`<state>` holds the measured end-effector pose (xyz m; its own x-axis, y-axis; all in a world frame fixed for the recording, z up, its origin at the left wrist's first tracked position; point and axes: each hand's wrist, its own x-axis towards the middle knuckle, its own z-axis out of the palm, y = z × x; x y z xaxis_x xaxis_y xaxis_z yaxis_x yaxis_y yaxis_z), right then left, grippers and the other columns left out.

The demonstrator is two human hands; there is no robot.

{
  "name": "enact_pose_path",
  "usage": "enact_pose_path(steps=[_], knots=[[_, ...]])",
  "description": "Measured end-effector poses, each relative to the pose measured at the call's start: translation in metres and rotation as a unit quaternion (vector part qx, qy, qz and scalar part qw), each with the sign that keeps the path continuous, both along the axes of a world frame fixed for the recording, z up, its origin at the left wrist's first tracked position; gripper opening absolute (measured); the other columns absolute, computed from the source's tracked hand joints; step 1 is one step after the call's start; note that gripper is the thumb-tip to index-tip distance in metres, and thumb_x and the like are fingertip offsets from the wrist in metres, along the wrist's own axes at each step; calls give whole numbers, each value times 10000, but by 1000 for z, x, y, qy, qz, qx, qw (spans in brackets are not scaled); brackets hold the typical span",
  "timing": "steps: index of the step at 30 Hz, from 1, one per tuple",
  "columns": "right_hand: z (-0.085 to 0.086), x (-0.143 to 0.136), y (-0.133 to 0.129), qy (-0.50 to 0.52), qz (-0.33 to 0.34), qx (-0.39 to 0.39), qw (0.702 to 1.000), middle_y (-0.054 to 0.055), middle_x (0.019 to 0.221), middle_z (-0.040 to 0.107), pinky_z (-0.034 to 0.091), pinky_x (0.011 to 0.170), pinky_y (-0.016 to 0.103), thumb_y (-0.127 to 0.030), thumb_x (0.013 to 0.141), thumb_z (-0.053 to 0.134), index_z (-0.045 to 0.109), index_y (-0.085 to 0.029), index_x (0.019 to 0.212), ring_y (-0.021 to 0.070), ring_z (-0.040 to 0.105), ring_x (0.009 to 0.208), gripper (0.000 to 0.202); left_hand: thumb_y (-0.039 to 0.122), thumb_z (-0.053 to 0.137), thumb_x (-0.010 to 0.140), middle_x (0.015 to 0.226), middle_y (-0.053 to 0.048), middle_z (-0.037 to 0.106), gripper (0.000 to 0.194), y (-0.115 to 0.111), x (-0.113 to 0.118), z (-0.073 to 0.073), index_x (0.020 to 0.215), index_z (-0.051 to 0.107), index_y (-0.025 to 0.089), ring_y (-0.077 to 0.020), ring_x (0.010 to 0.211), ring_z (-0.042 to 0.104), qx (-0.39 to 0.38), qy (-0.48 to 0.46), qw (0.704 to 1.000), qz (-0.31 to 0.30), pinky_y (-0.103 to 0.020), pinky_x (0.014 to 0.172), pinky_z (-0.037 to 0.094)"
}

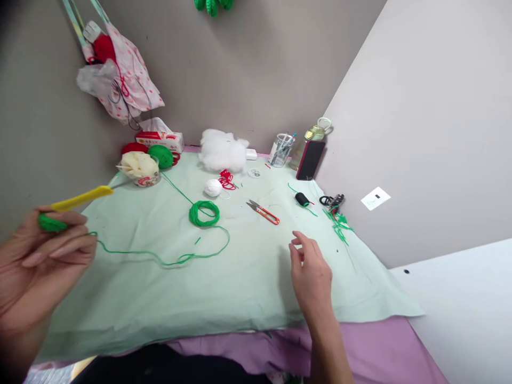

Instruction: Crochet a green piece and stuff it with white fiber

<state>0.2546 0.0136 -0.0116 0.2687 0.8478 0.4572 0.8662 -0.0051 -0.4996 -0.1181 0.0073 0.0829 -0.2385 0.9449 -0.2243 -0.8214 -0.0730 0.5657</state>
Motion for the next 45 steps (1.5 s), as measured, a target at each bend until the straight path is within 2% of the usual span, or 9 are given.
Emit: enact_pose_path(steps=[3, 8, 12, 19, 25, 34, 39, 42, 45], knots=[[12, -33, -13, 140, 149, -3, 979, 17, 757, 710, 523, 666, 306, -318, 988, 567, 738, -215, 1076, 163, 652, 633, 218, 118, 597, 999, 690, 47, 619, 172, -6, 29, -14, 865, 702, 138, 27, 380, 396, -35, 19, 997, -59, -96, 434, 445], [22, -100, -35, 342, 394, 9, 853, 21, 949, 704, 550, 777, 321, -434, 964, 675, 600, -336, 1411, 170, 665, 817, 463, 281, 870, 804, 667, 71, 542, 198, -14, 86, -44, 817, 746, 127, 36, 434, 288, -42, 81, 959, -269, -119, 478, 359], [21, -118, -34, 366, 372, 65, 850, 35, 917, 692, 523, 749, 303, -326, 1037, 564, 745, -304, 1197, 158, 638, 836, 243, 336, 857, 815, 683, 60, 537, 191, -13, 103, -51, 815, 758, 173, 2, 493, 335, -19, 142, 944, -299, -153, 518, 301], [14, -118, -21, 454, 305, 93, 832, -4, 780, 668, 509, 683, 271, -274, 1020, 597, 782, -276, 1022, 118, 624, 697, 185, 333, 847, 815, 742, 49, 554, 152, -11, 105, -57, 929, 804, 242, -26, 544, 380, -17, 208, 934, -290, -197, 565, 313], [11, -117, -23, 493, 312, 82, 808, -8, 794, 674, 510, 638, 262, -269, 951, 705, 771, -265, 955, 121, 628, 679, 66, 324, 861, 802, 833, 48, 615, 369, -13, 106, -56, 1160, 772, 310, -10, 500, 387, -5, 220, 931, -291, -207, 521, 314], [13, -126, -25, 395, 300, 113, 861, 25, 867, 703, 543, 674, 285, -199, 989, 620, 783, -283, 1031, 160, 662, 799, 189, 344, 852, 814, 828, 44, 593, 443, -14, 104, -56, 1235, 731, 277, -35, 533, 367, -4, 263, 927, -266, -202, 481, 293], [2, -125, -29, 206, 283, 193, 916, 66, 1018, 716, 580, 727, 339, -89, 936, 644, 758, -320, 1192, 200, 694, 894, 363, 293, 865, 800, 764, 51, 556, 475, -14, 106, -53, 1252, 732, 228, -24, 523, 317, -29, 182, 943, -278, -184, 487, 270], [6, -121, -29, 217, 289, 197, 911, 61, 1002, 725, 579, 737, 354, -82, 948, 615, 755, -316, 1171, 205, 692, 893, 353, 254, 837, 828, 747, 63, 522, 373, -10, 103, -54, 1191, 767, 200, 6, 485, 196, -48, 97, 939, -327, -170, 482, 253], [15, -119, -27, 330, 282, 165, 886, 29, 844, 687, 555, 703, 334, -104, 992, 551, 756, -282, 1059, 182, 660, 813, 280, 218, 843, 817, 845, 39, 567, 357, -8, 102, -53, 1169, 782, 213, 12, 503, 230, -36, 105, 945, -308, -162, 480, 255]])
